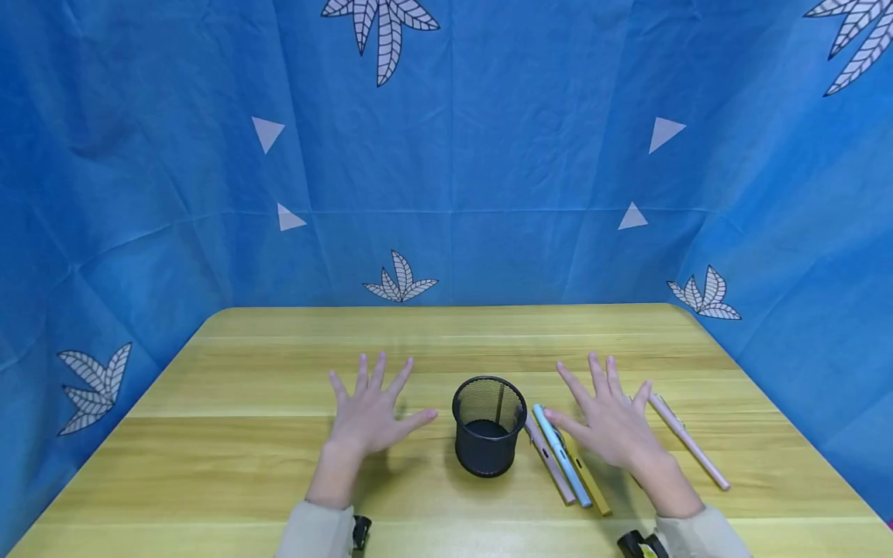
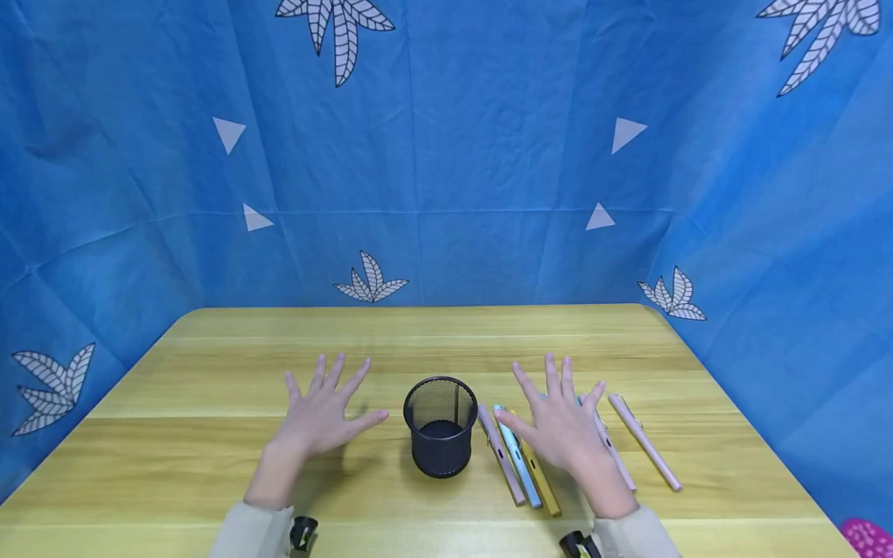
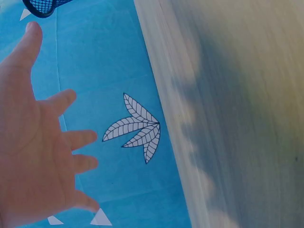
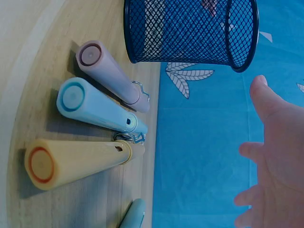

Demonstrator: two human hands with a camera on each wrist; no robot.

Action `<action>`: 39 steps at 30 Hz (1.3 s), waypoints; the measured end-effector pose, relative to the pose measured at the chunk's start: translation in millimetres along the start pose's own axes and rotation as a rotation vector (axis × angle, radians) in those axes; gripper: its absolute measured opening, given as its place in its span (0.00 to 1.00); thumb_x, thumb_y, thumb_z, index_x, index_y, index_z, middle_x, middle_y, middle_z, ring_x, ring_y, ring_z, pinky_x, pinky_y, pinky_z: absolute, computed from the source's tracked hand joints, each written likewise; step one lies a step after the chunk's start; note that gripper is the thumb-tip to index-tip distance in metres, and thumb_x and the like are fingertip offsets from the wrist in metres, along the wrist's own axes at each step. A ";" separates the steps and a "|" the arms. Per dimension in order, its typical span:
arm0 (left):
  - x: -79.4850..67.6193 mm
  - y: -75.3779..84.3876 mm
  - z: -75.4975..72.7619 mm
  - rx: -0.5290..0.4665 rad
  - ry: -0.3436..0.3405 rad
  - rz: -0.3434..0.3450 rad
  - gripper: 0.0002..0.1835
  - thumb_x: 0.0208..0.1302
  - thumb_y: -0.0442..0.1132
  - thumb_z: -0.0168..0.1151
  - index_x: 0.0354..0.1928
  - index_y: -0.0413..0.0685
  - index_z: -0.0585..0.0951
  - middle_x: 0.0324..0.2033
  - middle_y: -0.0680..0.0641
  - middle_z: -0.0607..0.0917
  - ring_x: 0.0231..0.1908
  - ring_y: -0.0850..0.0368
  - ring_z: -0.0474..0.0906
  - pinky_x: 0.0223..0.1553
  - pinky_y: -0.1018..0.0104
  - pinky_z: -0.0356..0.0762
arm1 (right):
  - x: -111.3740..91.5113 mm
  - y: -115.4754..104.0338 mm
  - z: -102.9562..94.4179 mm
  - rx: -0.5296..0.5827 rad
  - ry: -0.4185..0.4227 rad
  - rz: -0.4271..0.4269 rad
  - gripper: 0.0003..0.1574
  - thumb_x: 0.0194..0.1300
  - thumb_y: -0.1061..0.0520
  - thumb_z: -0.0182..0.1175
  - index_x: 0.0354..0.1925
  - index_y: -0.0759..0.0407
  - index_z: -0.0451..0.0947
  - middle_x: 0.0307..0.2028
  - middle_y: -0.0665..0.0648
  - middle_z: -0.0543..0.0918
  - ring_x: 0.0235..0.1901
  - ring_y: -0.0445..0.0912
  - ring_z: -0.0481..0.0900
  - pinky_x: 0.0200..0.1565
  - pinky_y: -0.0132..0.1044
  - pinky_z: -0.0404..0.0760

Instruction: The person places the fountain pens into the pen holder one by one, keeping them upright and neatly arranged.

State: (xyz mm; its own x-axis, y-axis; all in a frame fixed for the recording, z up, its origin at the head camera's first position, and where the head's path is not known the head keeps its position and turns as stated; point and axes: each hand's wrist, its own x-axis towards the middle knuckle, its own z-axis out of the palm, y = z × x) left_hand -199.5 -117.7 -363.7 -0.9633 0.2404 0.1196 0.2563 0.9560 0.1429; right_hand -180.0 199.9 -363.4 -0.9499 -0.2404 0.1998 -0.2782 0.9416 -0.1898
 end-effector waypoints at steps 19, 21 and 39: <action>1.9 0.7 -4.5 -0.191 0.016 0.110 0.42 0.56 0.70 0.42 0.69 0.57 0.51 0.65 0.39 0.52 0.65 0.41 0.39 0.55 0.36 0.30 | -0.6 5.6 -7.8 0.031 0.043 0.004 0.45 0.62 0.32 0.44 0.67 0.56 0.52 0.63 0.74 0.48 0.62 0.67 0.40 0.51 0.70 0.37; 3.0 1.0 -4.7 -0.208 0.020 0.118 0.42 0.57 0.69 0.42 0.68 0.57 0.52 0.65 0.40 0.54 0.65 0.42 0.40 0.56 0.37 0.30 | 0.0 6.3 -8.8 0.031 0.049 0.003 0.45 0.62 0.33 0.45 0.67 0.58 0.52 0.63 0.74 0.49 0.62 0.67 0.42 0.51 0.70 0.39; 6.1 7.6 -11.5 -0.375 0.020 0.202 0.38 0.59 0.62 0.49 0.66 0.51 0.58 0.62 0.45 0.63 0.61 0.45 0.57 0.59 0.45 0.46 | 0.4 14.5 -9.1 0.032 0.086 -0.036 0.44 0.61 0.35 0.49 0.65 0.61 0.56 0.60 0.73 0.57 0.60 0.66 0.52 0.51 0.66 0.51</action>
State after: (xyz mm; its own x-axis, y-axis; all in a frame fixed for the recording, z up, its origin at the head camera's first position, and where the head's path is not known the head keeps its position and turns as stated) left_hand -202.6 -110.9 -350.6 -0.8898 0.4099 0.2004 0.4548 0.7614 0.4619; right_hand -183.1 215.6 -357.3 -0.9239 -0.2512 0.2885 -0.3174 0.9245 -0.2113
